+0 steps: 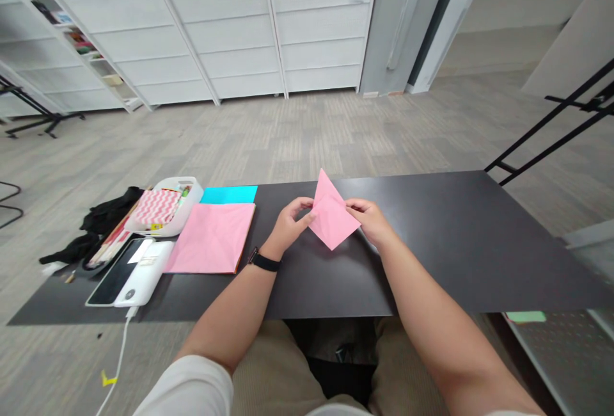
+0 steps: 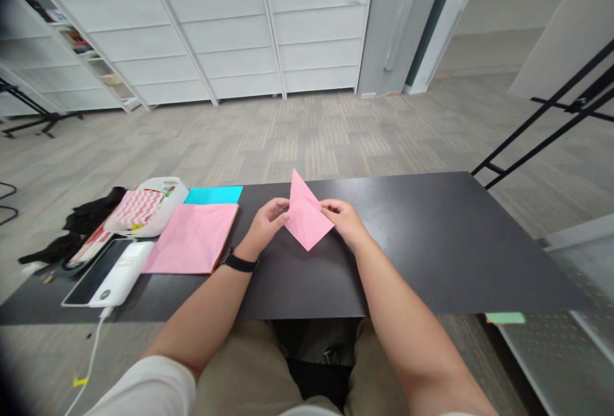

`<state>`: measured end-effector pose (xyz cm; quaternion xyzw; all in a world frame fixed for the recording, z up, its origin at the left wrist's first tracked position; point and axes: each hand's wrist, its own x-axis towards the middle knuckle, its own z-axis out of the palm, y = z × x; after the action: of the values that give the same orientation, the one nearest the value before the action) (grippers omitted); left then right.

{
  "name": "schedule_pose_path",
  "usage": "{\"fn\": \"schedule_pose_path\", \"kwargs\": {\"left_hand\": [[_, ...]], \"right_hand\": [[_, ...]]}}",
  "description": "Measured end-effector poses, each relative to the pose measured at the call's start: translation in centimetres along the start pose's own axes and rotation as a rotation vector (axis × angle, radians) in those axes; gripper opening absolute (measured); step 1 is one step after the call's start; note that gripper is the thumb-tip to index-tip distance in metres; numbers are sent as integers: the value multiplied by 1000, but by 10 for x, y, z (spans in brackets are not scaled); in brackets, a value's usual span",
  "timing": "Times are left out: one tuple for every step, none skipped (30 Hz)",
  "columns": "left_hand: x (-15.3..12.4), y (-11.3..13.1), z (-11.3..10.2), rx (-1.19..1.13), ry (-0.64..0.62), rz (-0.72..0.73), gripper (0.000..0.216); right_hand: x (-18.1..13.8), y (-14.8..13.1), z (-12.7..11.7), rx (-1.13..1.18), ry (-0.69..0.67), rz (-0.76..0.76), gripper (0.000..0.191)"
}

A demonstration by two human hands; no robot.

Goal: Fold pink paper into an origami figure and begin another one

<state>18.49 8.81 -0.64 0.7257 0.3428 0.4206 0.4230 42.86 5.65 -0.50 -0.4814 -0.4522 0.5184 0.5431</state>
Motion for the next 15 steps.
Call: {"fn": "schedule_pose_path", "kwargs": {"left_hand": [[1,-2,2,-60,14,-43,50],[2,-4,4,-125,23,-83,47],[3,-6,6,-190,23,-118,46],[3,-7,7,-248,18,-148,45],[4,-9,8,-292,12,-171,44],[5,-10,8,-317,10,-190,43],[5,-12,8,-326,16,-202,42],[6,-14,8,-324,31,-210,41],[6,-15,8,-314,48,-214,41],[6,-17,8,-300,61,-219,40],[7,-19,8,-283,69,-227,40],[7,-20,8,-263,72,-240,40],[6,-21,8,-236,70,-256,41],[6,-22,9,-200,62,-270,42],[5,-22,9,-150,51,-280,42]], "right_hand": [[0,1,1,14,-14,22,40],[0,1,2,23,-31,40,42],[0,1,3,28,-48,55,43],[0,1,4,32,-62,66,43],[0,1,4,33,-72,75,44],[-1,1,4,33,-77,82,45],[-1,1,4,35,-79,91,45],[-1,1,4,38,-81,103,47],[-1,2,3,42,-83,118,48],[0,2,2,42,-89,134,50],[0,3,1,35,-98,146,51],[1,5,-1,17,-112,151,50],[2,7,-2,-13,-127,147,49],[4,10,-4,-56,-141,135,48],[5,13,-6,-110,-149,117,47]]}}
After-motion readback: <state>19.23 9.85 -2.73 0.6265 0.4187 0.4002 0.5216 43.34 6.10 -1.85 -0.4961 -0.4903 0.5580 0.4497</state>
